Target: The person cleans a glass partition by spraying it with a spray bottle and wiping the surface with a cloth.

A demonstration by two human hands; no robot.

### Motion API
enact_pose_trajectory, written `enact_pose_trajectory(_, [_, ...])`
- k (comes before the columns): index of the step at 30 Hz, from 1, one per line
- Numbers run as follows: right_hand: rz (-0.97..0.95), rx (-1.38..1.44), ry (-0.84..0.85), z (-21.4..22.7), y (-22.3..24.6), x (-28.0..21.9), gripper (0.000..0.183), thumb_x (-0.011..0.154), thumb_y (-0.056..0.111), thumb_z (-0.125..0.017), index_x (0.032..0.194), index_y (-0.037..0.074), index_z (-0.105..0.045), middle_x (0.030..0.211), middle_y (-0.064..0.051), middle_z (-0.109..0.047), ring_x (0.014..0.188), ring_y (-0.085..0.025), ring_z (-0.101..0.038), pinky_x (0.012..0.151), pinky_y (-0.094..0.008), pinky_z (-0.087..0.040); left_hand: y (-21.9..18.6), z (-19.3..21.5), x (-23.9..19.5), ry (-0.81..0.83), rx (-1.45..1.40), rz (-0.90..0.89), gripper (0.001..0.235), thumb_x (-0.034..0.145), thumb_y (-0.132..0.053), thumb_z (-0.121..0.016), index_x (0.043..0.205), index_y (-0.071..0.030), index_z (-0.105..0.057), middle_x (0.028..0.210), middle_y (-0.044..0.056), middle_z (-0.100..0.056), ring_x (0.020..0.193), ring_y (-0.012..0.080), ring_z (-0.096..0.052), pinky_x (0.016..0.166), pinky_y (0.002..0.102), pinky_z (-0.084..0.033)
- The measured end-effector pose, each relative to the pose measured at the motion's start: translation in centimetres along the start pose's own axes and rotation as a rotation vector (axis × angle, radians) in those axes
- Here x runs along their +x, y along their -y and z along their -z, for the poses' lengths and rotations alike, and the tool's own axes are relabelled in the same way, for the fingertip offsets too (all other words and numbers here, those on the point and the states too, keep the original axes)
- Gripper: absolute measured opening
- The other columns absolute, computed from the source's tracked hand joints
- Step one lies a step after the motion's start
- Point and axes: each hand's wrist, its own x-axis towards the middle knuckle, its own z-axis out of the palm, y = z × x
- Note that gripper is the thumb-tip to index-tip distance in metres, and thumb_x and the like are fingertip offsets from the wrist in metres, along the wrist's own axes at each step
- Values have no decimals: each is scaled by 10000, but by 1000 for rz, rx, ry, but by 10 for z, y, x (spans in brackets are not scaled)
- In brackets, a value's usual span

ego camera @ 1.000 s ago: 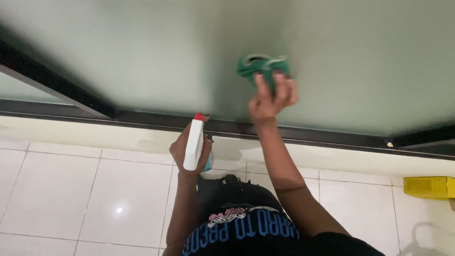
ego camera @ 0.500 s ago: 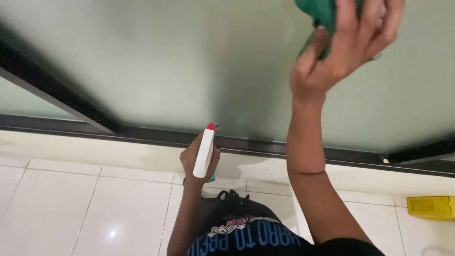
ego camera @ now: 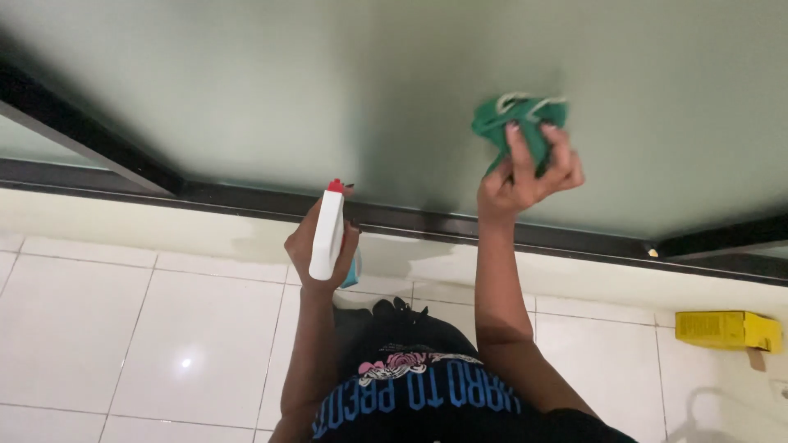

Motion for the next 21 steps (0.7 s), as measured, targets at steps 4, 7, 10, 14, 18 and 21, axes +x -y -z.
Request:
enact_pose_trajectory(4, [49, 50, -14, -28, 6, -52, 443, 872, -48, -693, 1173, 266, -780, 1263, -37, -571, 1238, -255, -416, 1041, -474, -343, -2, -8, 6, 23, -29, -96, 466, 840, 39, -704, 1301, -2, -650, 1141, 136, -755, 724, 108, -695, 659, 246, -566])
enact_pose_trajectory(7, [404, 105, 359, -31, -5, -148, 410, 931, 62, -719, 1217, 351, -774, 1259, 93, -618, 1081, -166, -462, 929, -366, -329, 1, -16, 3, 58, -16, -111, 448, 848, 20, -720, 1291, -8, -654, 1104, 111, -762, 730, 103, -713, 663, 238, -579])
enact_pose_trajectory(10, [254, 141, 592, -13, -22, -187, 468, 836, 6, -703, 1174, 320, -786, 1281, 162, -619, 1056, -187, -517, 937, -368, -367, -1, -17, 2, 79, -34, 18, 457, 820, 8, -745, 1273, -1, -682, 903, 52, -730, 677, 101, -684, 654, 253, -567])
enact_pose_trajectory(14, [-17, 109, 214, 5, -32, -105, 401, 849, -52, -680, 1085, 248, -800, 1238, 50, -590, 1184, -235, -431, 997, -402, -366, -6, -20, 8, 81, -55, -58, 483, 814, 27, -706, 1292, 11, -640, 1137, 134, -760, 747, 110, -708, 697, 255, -588])
enact_pose_trajectory(18, [-42, 124, 100, -3, -9, -52, 437, 876, -91, -654, 1122, 250, -771, 1283, 5, -535, 1240, -306, -370, 1054, -441, -345, 0, -31, 9, 101, -52, -109, 482, 832, 33, -718, 1306, 1, -635, 1116, 138, -748, 766, 121, -717, 699, 252, -591])
enact_pose_trajectory(21, [155, 159, 381, -12, 14, -100, 489, 833, -28, -693, 1181, 305, -778, 1267, 61, -571, 1114, -234, -422, 980, -410, -359, -3, -36, 7, 118, -90, 58, 488, 837, 50, -693, 1321, -6, -677, 911, 64, -736, 725, 103, -715, 692, 252, -597])
